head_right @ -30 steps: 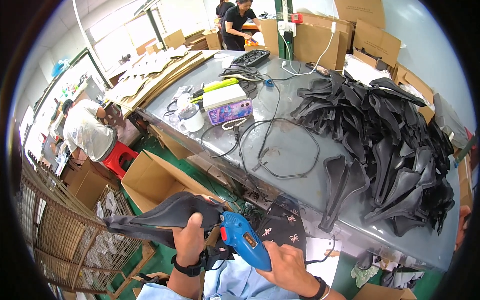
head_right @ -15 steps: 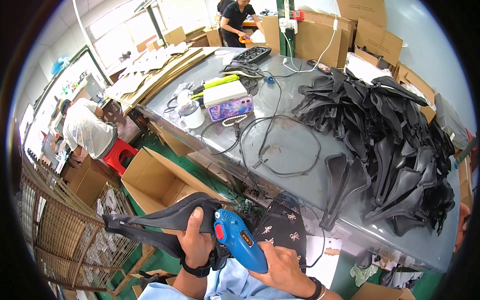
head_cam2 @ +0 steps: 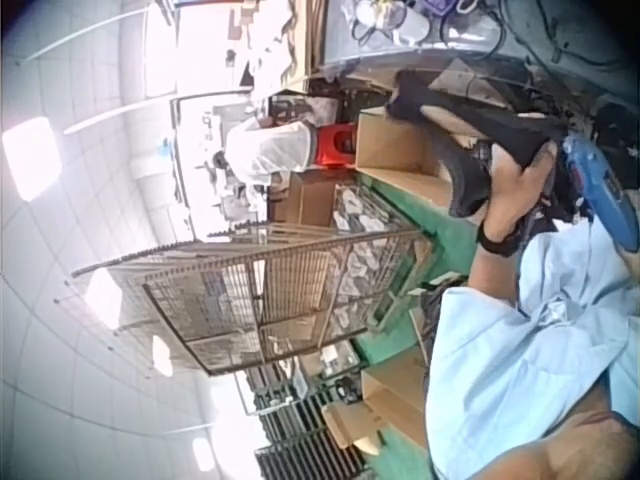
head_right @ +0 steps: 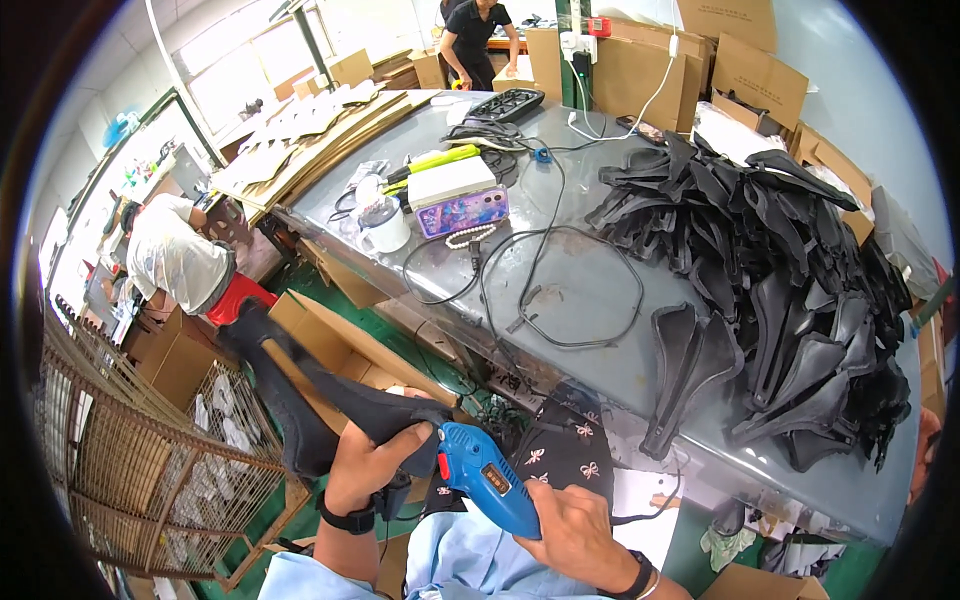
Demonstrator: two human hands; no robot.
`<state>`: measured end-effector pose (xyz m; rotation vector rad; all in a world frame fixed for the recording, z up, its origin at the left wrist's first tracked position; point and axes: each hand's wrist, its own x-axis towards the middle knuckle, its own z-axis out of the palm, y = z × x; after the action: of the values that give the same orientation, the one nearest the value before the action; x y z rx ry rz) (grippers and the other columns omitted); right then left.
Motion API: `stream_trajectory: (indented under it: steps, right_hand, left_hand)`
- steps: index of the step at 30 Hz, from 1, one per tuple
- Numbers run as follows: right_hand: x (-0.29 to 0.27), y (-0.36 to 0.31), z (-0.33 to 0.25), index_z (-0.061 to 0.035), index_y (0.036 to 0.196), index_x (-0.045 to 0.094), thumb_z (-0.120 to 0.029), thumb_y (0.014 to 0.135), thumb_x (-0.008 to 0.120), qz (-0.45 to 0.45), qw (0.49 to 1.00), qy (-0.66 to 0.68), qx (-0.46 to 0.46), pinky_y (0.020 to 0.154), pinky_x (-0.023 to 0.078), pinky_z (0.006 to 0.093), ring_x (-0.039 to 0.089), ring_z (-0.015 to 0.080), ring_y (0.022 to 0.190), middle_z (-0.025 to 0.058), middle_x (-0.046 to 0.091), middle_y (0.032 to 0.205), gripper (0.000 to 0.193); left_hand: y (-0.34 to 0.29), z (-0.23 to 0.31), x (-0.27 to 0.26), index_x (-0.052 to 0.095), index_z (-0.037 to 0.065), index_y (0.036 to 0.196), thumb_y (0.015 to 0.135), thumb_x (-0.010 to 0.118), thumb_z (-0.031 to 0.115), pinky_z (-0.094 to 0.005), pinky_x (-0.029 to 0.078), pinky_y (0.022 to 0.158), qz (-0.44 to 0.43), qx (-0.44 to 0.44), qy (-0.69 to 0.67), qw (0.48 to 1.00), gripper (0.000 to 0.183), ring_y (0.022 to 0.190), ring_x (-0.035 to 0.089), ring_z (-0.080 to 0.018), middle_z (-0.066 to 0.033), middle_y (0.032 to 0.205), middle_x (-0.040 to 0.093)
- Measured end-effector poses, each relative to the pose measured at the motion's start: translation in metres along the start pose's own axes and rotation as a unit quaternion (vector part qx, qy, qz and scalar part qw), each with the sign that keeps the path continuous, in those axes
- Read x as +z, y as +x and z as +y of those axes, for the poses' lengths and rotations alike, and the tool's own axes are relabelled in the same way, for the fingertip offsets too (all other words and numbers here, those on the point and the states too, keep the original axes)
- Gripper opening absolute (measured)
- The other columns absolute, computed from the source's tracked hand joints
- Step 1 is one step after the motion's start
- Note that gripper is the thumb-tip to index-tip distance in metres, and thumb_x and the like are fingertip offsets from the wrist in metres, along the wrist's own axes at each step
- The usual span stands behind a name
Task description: Applying adhesive to black plastic assembly components using a hot glue gun in a factory setting.
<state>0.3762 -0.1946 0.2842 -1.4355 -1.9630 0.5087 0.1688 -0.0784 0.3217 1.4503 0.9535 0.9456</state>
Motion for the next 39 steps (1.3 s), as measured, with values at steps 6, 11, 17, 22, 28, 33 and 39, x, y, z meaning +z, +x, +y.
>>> stream_trajectory:
  steps: [6, 11, 17, 22, 28, 33, 39]
  right_hand:
    - [0.008, -0.007, 0.008, 0.0019, 0.102, 0.051, -0.016, 0.063, 0.078, -0.008, 1.000, 0.022, 0.005, 0.054, 0.050, 0.0348, 0.064, 0.0296, 0.059, 0.0153, 0.062, 0.068, 0.051]
    - [0.008, 0.000, -0.001, 0.0026, 0.104, 0.050, -0.021, 0.066, 0.075, -0.021, 0.994, 0.105, 0.031, 0.057, 0.051, 0.0375, 0.065, 0.0311, 0.062, 0.0165, 0.064, 0.071, 0.051]
    - [0.002, 0.004, -0.009, 0.0022, 0.105, 0.049, -0.022, 0.069, 0.076, -0.047, 0.981, 0.171, 0.074, 0.060, 0.053, 0.0351, 0.067, 0.0303, 0.066, 0.0178, 0.065, 0.074, 0.051]
    - [-0.002, 0.009, -0.015, 0.0051, 0.101, 0.049, -0.026, 0.067, 0.080, -0.057, 0.971, 0.216, 0.085, 0.061, 0.052, 0.0289, 0.068, 0.0226, 0.065, 0.0164, 0.065, 0.076, 0.055]
    - [-0.003, 0.006, -0.016, 0.0026, 0.105, 0.047, -0.025, 0.070, 0.077, -0.056, 0.973, 0.209, 0.083, 0.059, 0.054, 0.0338, 0.068, 0.0295, 0.066, 0.0186, 0.065, 0.078, 0.054]
    - [-0.003, 0.005, -0.017, 0.0023, 0.105, 0.047, -0.026, 0.069, 0.077, -0.053, 0.971, 0.221, 0.079, 0.058, 0.053, 0.0329, 0.068, 0.0295, 0.065, 0.0186, 0.064, 0.076, 0.055]
    - [-0.011, 0.011, -0.017, 0.0018, 0.098, 0.049, -0.025, 0.066, 0.081, -0.013, 0.978, 0.203, 0.042, 0.057, 0.051, 0.0272, 0.065, 0.0192, 0.060, 0.0105, 0.064, 0.074, 0.052]
  left_hand:
    - [0.012, -0.012, -0.005, 0.062, 0.000, 0.104, 0.076, 0.060, -0.003, -0.0305, 0.047, 0.078, -0.061, 0.085, 0.194, 0.975, 0.028, 0.086, 0.060, -0.0213, -0.0097, 0.094, 0.064]
    - [0.008, -0.027, 0.004, 0.063, 0.001, 0.103, 0.071, 0.060, -0.002, -0.0355, 0.048, 0.081, -0.035, 0.153, 0.243, 0.957, 0.032, 0.091, 0.062, -0.0332, -0.0164, 0.100, 0.063]
    - [0.007, -0.039, 0.022, 0.062, 0.003, 0.105, 0.073, 0.062, 0.002, -0.0340, 0.048, 0.082, 0.001, 0.079, 0.220, 0.972, 0.032, 0.094, 0.062, -0.0299, -0.0145, 0.102, 0.064]
    - [0.001, -0.062, 0.031, 0.064, 0.002, 0.101, 0.073, 0.064, 0.003, -0.0303, 0.048, 0.071, 0.086, 0.191, 0.279, 0.937, 0.028, 0.079, 0.062, -0.0209, -0.0107, 0.091, 0.064]
    - [-0.003, -0.060, 0.036, 0.061, 0.000, 0.104, 0.080, 0.060, 0.007, -0.0262, 0.049, 0.063, 0.087, 0.176, 0.262, 0.945, 0.025, 0.071, 0.062, -0.0156, -0.0102, 0.088, 0.064]
    - [-0.007, -0.077, 0.045, 0.058, 0.002, 0.103, 0.087, 0.056, 0.010, -0.0222, 0.049, 0.067, 0.025, 0.044, -0.018, 0.999, 0.019, 0.079, 0.058, -0.0128, -0.0106, 0.105, 0.060]
    - [-0.011, -0.080, 0.038, 0.058, 0.002, 0.103, 0.082, 0.064, 0.009, -0.0285, 0.050, 0.069, -0.045, 0.221, 0.259, 0.939, 0.023, 0.080, 0.057, -0.0125, -0.0109, 0.108, 0.059]
